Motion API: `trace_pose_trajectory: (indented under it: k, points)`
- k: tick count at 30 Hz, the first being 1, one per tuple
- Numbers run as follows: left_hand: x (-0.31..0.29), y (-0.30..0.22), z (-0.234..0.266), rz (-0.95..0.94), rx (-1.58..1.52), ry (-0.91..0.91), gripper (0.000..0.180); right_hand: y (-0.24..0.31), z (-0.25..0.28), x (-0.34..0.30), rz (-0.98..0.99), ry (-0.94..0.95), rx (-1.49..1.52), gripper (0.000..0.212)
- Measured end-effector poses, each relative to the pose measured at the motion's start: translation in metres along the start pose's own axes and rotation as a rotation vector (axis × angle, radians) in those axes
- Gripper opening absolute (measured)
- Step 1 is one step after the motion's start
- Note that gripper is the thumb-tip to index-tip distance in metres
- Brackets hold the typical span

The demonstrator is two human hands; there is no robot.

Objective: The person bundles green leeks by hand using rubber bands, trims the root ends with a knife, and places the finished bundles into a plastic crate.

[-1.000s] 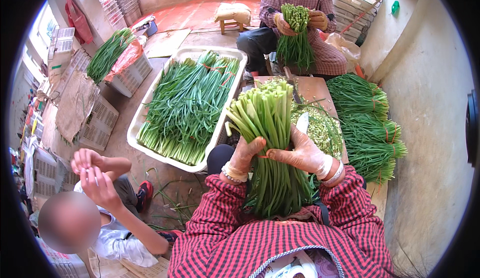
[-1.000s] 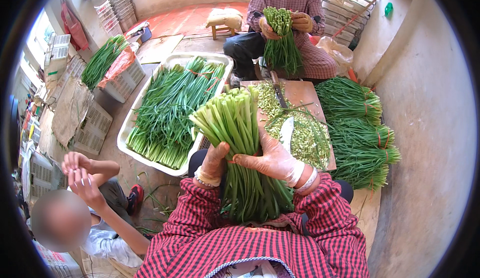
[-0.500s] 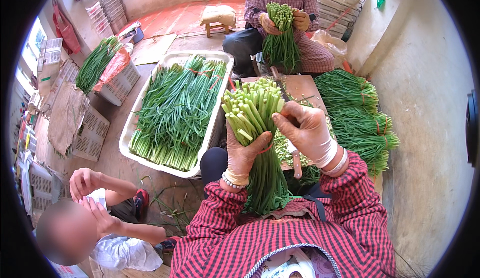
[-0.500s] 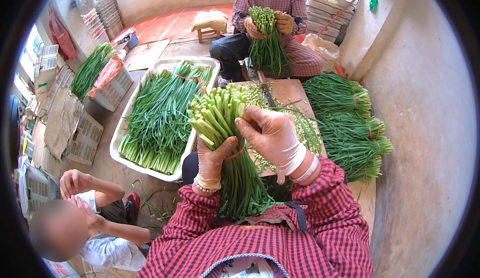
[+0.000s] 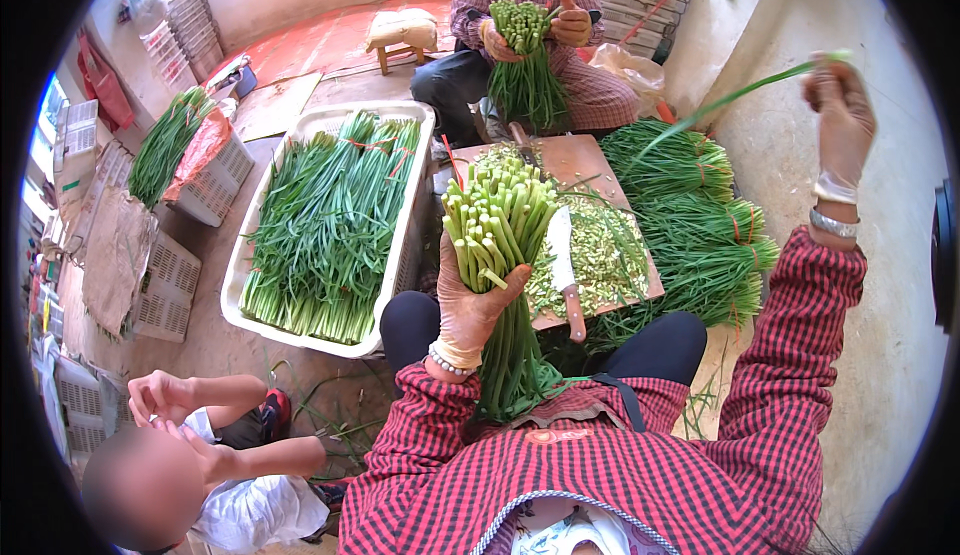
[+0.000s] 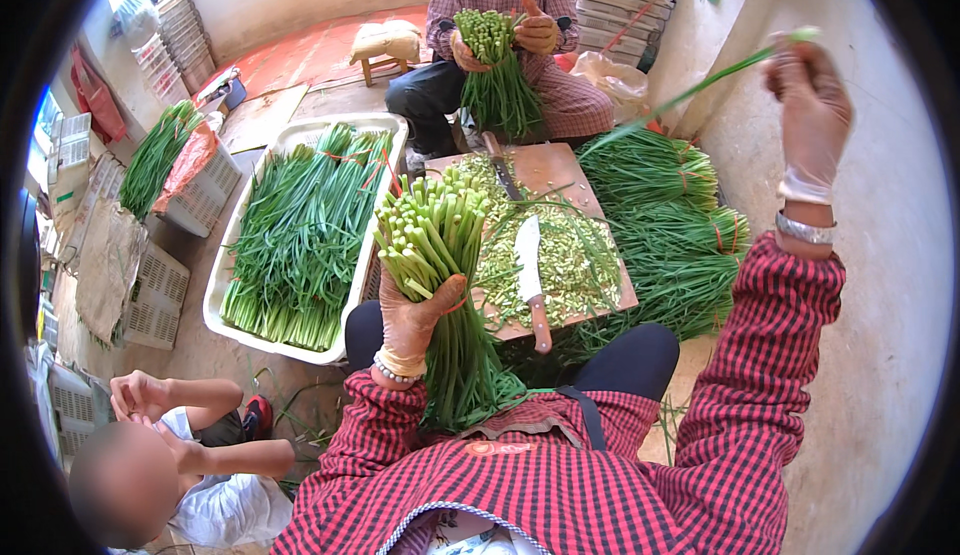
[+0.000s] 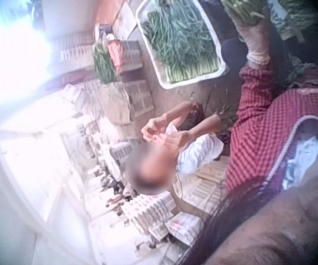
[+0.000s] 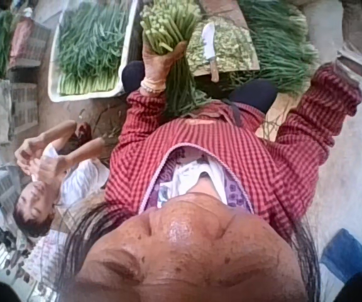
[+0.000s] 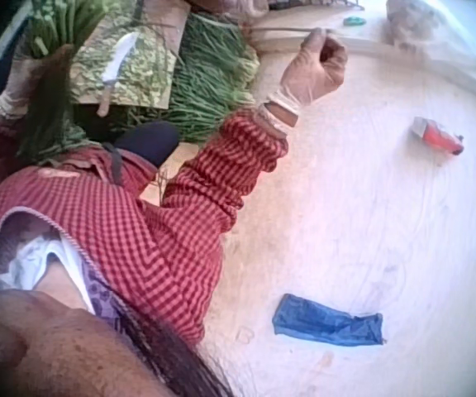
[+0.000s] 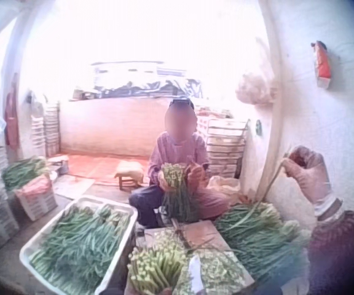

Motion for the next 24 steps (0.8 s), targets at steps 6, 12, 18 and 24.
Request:
trace_pose_trajectory:
  k: [6,12,18,24]
  points:
    - [-0.007,-0.004,-0.004,0.069,0.040,0.008,0.086,0.069,-0.102,-0.133,0.359,0.780,-0.046,0.033]
    - [-0.010,-0.006,-0.019,0.111,0.060,0.130,0.085,0.074,-0.115,-0.171,0.610,0.985,-0.144,0.016]
    - [-0.004,0.000,-0.024,0.072,0.078,0.198,0.092,0.070,-0.113,-0.170,0.790,0.979,-0.342,0.019]
    - [0.004,0.002,-0.018,0.196,-0.020,0.117,0.070,0.050,-0.083,-0.097,0.715,0.561,-0.468,0.006]
Point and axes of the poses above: each hand's wrist, its own x-axis towards the middle knuckle, its own z-axis out of the back of the hand, y = z × x, the point moved 3 cm from there along x, towards the middle knuckle, and after that the axes turned 3 degrees about -y, right-handed, at the moved point
